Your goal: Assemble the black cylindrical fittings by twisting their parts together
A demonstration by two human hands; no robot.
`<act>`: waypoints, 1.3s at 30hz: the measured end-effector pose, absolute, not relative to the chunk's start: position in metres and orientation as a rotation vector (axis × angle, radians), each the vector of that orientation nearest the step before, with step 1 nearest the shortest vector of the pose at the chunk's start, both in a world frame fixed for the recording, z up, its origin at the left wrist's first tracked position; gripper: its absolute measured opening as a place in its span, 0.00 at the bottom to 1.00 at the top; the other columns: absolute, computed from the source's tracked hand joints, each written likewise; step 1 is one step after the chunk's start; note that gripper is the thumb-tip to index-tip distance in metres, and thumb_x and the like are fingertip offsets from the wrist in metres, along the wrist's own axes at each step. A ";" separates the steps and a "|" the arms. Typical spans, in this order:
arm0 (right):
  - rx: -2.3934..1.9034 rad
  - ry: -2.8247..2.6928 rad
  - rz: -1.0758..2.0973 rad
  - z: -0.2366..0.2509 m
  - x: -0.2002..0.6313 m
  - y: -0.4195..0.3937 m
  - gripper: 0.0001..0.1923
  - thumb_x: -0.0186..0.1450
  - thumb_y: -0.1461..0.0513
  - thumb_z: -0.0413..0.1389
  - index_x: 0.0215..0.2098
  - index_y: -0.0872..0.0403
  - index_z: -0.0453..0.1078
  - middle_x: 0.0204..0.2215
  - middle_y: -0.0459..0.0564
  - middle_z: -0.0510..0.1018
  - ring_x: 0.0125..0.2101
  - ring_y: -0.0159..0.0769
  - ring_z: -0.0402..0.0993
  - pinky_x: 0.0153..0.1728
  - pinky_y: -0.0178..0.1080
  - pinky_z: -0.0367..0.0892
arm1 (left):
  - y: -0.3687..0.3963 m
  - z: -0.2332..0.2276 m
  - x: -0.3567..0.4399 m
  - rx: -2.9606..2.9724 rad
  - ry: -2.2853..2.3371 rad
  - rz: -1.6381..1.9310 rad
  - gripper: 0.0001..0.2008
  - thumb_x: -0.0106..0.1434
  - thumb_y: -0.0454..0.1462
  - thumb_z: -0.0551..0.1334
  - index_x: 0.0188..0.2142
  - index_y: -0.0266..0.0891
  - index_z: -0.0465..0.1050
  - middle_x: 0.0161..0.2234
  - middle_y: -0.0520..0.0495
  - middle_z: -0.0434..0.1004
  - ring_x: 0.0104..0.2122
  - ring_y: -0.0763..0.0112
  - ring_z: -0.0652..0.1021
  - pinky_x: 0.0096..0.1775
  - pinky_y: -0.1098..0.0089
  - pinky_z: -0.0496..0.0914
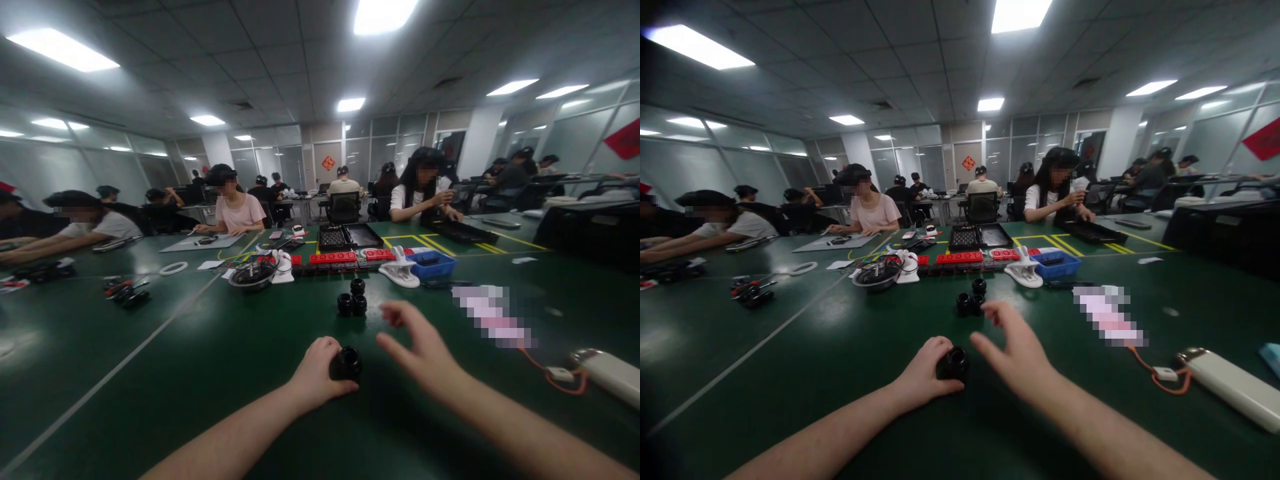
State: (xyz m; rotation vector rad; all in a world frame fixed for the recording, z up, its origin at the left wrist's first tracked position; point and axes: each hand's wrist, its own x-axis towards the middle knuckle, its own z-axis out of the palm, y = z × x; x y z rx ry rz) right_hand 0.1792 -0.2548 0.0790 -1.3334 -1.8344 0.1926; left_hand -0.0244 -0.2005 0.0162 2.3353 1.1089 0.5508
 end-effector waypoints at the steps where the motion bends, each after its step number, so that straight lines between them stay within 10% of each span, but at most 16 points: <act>1: -1.350 -1.883 0.237 0.071 0.173 -0.252 0.20 0.56 0.58 0.57 0.46 0.55 0.63 0.41 0.52 0.70 0.38 0.39 0.69 0.38 0.44 0.67 | -0.201 0.016 -0.024 2.339 1.112 0.561 0.24 0.46 0.50 0.65 0.37 0.37 0.67 0.40 0.45 0.64 0.41 0.60 0.66 0.42 0.63 0.63; 10: -1.273 -2.107 0.404 0.021 0.145 -0.237 0.17 0.52 0.64 0.56 0.41 0.52 0.64 0.39 0.52 0.70 0.40 0.42 0.66 0.42 0.45 0.62 | -0.199 0.011 -0.021 2.350 1.138 0.569 0.18 0.42 0.37 0.66 0.35 0.39 0.65 0.38 0.47 0.64 0.39 0.63 0.66 0.40 0.67 0.63; 18: -1.245 -2.076 0.448 0.011 0.148 -0.234 0.35 0.51 0.63 0.56 0.55 0.56 0.51 0.52 0.58 0.60 0.52 0.48 0.56 0.52 0.50 0.52 | -0.197 0.009 -0.021 2.330 1.100 0.593 0.18 0.42 0.38 0.66 0.33 0.38 0.66 0.38 0.47 0.64 0.40 0.63 0.65 0.41 0.67 0.62; 27: -1.333 -2.007 0.397 0.013 0.142 -0.233 0.26 0.50 0.64 0.57 0.48 0.55 0.60 0.39 0.54 0.70 0.41 0.44 0.66 0.44 0.48 0.61 | -0.198 0.008 -0.021 2.324 1.101 0.607 0.17 0.43 0.38 0.66 0.34 0.39 0.66 0.39 0.47 0.64 0.40 0.63 0.65 0.42 0.67 0.63; 39: -1.220 -2.100 0.356 0.009 0.150 -0.232 0.35 0.55 0.58 0.54 0.58 0.58 0.48 0.56 0.60 0.57 0.56 0.50 0.50 0.54 0.56 0.46 | -0.199 0.011 -0.024 2.392 1.087 0.609 0.18 0.45 0.42 0.66 0.35 0.38 0.66 0.41 0.46 0.64 0.41 0.62 0.65 0.43 0.65 0.63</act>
